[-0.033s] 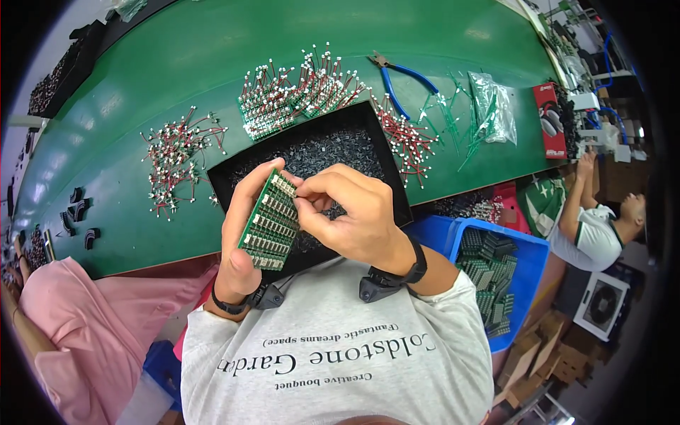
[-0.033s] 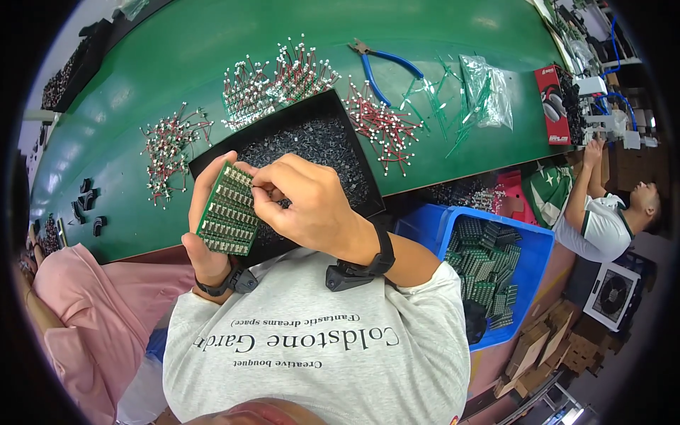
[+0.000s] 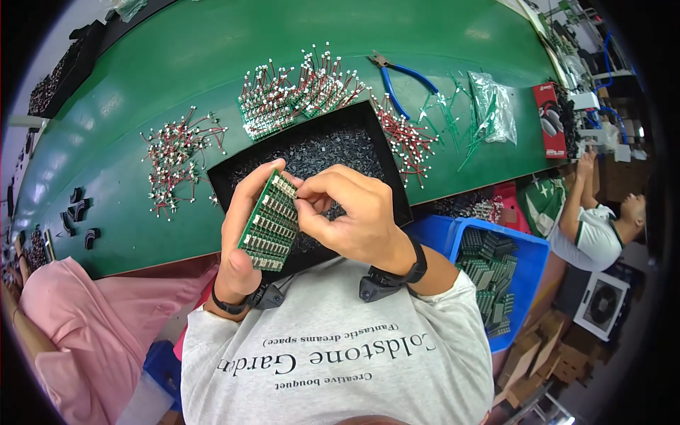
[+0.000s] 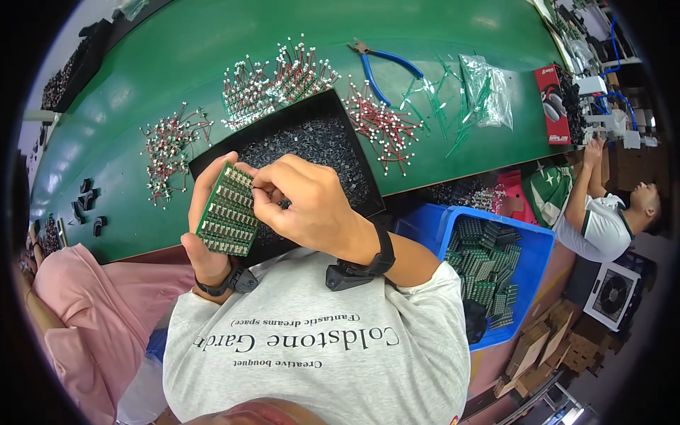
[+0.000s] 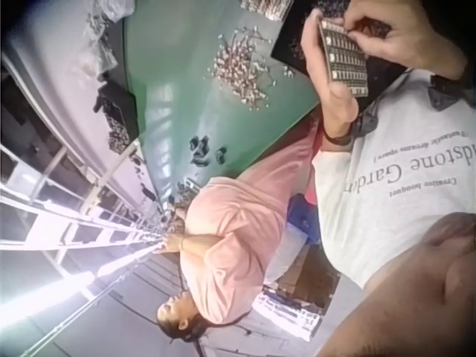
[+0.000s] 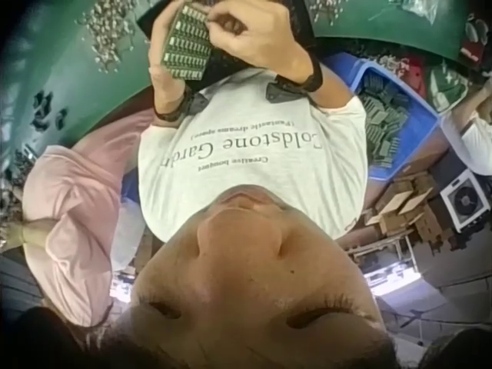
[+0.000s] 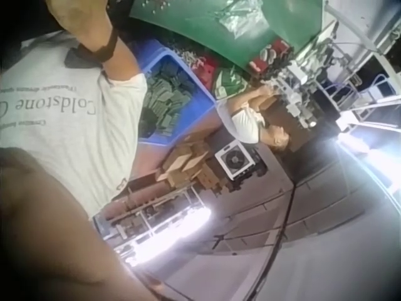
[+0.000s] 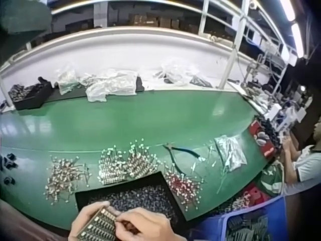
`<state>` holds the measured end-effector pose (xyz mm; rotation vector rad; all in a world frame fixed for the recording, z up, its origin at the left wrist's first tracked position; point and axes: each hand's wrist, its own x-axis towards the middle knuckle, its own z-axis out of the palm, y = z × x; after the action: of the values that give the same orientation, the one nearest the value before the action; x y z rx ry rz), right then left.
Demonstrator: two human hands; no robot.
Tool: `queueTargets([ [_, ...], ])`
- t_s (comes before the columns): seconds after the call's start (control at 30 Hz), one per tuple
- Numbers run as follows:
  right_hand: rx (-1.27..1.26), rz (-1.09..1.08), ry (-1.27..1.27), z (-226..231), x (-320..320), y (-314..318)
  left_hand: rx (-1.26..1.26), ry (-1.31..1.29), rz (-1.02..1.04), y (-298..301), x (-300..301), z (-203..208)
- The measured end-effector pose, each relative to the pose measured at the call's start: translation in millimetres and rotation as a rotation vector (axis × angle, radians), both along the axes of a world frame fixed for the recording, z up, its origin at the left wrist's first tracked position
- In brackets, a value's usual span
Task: The person picks up a circuit board and attaches red and white wires to it before placing it into a blue bin. Then, they retrieve a new circuit board and press small black components into its surface one at a time.
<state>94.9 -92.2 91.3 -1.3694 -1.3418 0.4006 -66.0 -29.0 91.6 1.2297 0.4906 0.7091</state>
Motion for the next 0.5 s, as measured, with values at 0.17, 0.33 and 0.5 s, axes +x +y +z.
queueTargets([
  [0.17, -0.041, 0.024, 0.042, 1.8, 9.4, -6.9, -0.036, 0.061, 0.143, 0.8, 2.4, 5.3],
  [0.33, -0.128, 0.06, -0.022, 1.8, 15.6, -6.8, -0.177, -0.063, 0.108, 2.7, -0.6, 9.9],
  [0.5, -0.031, 0.056, -0.06, -2.4, 4.7, -2.1, -0.139, -0.067, 0.117, -0.4, 0.6, 11.0],
])
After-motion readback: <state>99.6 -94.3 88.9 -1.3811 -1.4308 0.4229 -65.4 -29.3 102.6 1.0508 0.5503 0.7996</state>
